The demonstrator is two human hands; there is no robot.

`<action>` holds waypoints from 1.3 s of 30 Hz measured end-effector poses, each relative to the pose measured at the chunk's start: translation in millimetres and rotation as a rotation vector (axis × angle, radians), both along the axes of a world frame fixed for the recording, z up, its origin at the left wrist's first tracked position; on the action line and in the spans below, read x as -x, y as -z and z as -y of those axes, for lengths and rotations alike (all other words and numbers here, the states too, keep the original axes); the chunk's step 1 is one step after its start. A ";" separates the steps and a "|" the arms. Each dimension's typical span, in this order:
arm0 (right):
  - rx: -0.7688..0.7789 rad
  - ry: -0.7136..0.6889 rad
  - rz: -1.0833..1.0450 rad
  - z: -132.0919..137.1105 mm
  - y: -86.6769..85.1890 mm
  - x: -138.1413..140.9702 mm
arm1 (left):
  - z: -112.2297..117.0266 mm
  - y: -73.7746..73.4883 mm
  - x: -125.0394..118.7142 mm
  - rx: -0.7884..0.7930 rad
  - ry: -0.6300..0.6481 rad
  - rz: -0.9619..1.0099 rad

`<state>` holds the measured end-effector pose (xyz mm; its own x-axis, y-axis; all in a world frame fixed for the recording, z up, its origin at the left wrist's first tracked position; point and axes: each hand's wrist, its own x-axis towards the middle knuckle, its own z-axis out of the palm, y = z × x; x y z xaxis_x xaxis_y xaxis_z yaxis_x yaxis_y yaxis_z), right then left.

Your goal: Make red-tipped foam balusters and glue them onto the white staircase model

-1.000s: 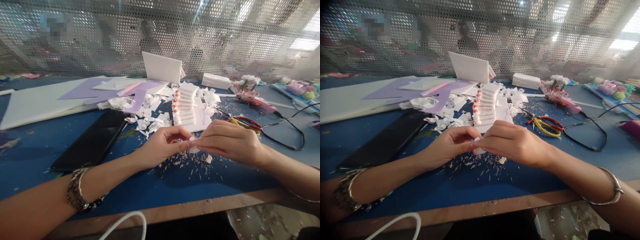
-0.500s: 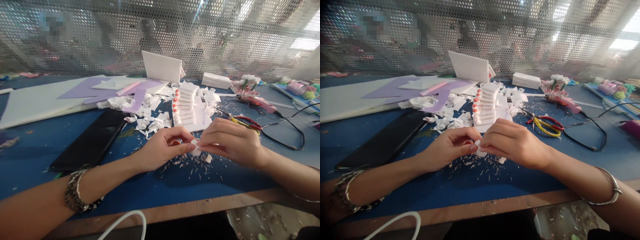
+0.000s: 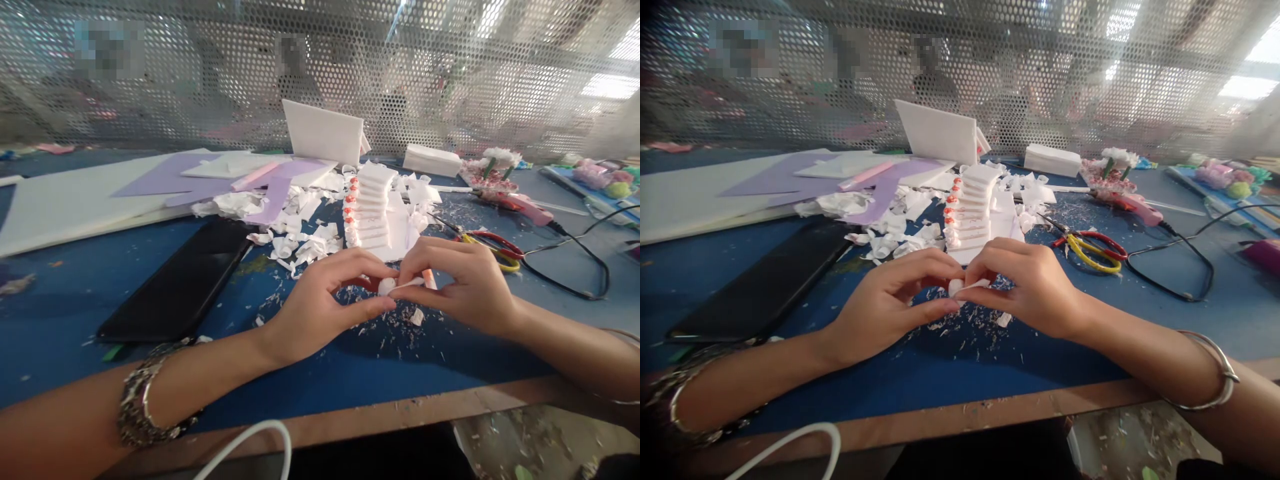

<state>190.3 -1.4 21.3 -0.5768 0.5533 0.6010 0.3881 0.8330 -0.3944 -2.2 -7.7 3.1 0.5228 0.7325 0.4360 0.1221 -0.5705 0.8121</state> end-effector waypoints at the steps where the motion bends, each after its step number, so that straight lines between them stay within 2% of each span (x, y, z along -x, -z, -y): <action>1: 0.004 -0.007 -0.001 0.1 -0.4 0.0 | 0.4 -0.1 0.0 -0.024 -0.015 -0.014; 6: 0.084 -0.041 0.001 -2.0 -3.8 -2.1 | 0.5 0.4 1.6 -0.072 -0.069 -0.044; 15: 0.336 -0.026 -0.125 -1.5 0.6 0.8 | -1.1 2.2 0.0 0.008 -0.122 0.002; 18: 0.318 -0.022 -0.132 -1.9 2.3 2.0 | -2.0 2.1 -0.3 0.039 -0.123 0.013; 22: 0.212 -0.025 -0.095 -1.8 2.7 1.0 | 0.1 2.6 -0.6 0.038 -0.121 0.060; 29: 0.147 -0.020 -0.079 -1.3 2.9 -0.4 | 3.6 3.9 -1.6 0.061 -0.045 0.107; 35: 0.188 -0.024 -0.094 -1.3 2.2 0.8 | 2.1 0.3 -0.2 0.017 -0.130 0.023; 39: 0.195 -0.017 -0.086 -2.0 1.4 0.5 | 2.0 -1.4 -0.6 0.063 -0.167 0.022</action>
